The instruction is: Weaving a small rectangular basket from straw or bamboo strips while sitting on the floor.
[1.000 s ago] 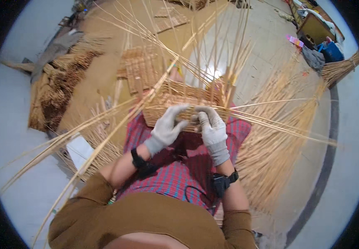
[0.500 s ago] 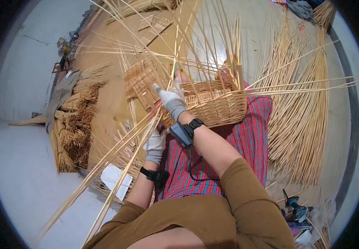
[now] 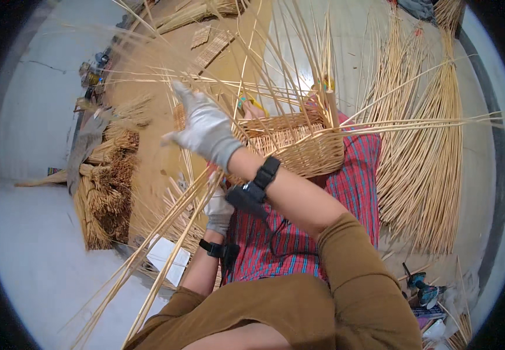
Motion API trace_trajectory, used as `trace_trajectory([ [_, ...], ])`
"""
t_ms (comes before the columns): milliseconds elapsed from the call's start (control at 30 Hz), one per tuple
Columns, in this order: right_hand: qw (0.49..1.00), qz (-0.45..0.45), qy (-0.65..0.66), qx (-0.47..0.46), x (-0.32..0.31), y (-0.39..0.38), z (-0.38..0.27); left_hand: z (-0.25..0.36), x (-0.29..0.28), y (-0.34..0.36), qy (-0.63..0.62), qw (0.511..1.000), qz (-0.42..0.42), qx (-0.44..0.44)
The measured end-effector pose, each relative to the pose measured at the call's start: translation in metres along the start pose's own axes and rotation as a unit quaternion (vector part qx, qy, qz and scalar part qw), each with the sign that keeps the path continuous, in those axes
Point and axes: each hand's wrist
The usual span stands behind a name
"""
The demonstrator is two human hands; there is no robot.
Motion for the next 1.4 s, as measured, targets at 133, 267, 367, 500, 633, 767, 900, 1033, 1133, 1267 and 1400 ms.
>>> trace_trajectory([
  [133, 0.979, 0.117, 0.047, -0.162, 0.013, -0.018, -0.025, -0.027, 0.022, -0.001, 0.049, 0.993, 0.046, 0.093],
  [267, 0.966, -0.100, 0.239, -0.008, 0.000, -0.039, -0.004, -0.033, 0.026, -0.003, 0.097, 0.994, -0.018, 0.043],
  [367, 0.972, -0.006, 0.230, -0.046, -0.033, -0.060, 0.037, -0.019, 0.014, 0.001, -0.020, 0.996, 0.067, 0.054],
  [500, 0.870, 0.008, 0.397, 0.292, -0.076, -0.107, 0.085, 0.022, -0.017, 0.009, -0.007, 0.998, 0.044, 0.053],
  [633, 0.899, 0.017, 0.366, 0.238, -0.095, -0.134, 0.091, 0.077, -0.045, 0.001, 0.004, 1.000, 0.001, 0.025],
  [767, 0.940, -0.012, 0.321, 0.115, -0.113, -0.125, 0.086, 0.104, -0.025, 0.015, -0.032, 0.998, 0.020, 0.041],
  [900, 0.931, 0.141, 0.195, 0.274, -0.139, -0.118, 0.111, 0.092, -0.002, 0.039, -0.137, 0.989, -0.052, 0.002],
  [1033, 0.917, 0.102, 0.273, 0.272, -0.155, -0.128, 0.139, 0.092, 0.006, 0.050, -0.181, 0.976, -0.097, -0.072],
  [1133, 0.950, 0.068, 0.186, 0.242, -0.148, -0.114, 0.131, 0.099, 0.014, 0.055, -0.415, 0.835, -0.209, -0.295],
  [1267, 0.974, -0.052, 0.136, 0.175, -0.104, -0.041, 0.086, 0.099, 0.035, 0.053, -0.466, 0.788, -0.157, -0.371],
  [1400, 0.959, -0.129, -0.162, -0.192, -0.049, 0.015, 0.063, 0.090, 0.049, 0.051, -0.261, 0.934, -0.022, -0.242],
])
Point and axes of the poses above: each hand's wrist, its own y-axis towards the middle knuckle, its own x-axis out of the palm, z = x × y, and after that the axes turned 10 degrees about z, right-handed
